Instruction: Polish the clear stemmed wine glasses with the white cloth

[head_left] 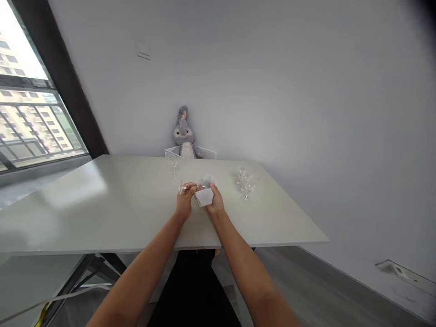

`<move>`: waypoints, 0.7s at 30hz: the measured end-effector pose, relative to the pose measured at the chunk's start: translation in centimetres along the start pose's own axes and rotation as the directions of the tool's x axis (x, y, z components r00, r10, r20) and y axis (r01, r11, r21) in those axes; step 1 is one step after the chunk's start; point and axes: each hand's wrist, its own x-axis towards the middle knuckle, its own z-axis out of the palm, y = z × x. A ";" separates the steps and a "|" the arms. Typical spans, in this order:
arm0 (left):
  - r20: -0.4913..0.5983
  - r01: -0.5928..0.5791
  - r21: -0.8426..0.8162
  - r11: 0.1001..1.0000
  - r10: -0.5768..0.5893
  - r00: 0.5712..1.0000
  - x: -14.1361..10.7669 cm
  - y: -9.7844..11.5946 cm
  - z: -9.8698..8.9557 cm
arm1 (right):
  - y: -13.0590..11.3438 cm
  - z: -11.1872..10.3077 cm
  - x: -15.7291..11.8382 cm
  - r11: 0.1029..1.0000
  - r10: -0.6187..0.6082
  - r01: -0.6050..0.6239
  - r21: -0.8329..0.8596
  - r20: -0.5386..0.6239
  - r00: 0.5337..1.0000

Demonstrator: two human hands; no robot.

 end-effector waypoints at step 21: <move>0.109 -0.116 0.439 0.891 0.075 0.991 -0.5 0.4 -0.7 | -1.6 1.2 -2.0 0.771 -0.391 0.418 -0.480 0.162 0.906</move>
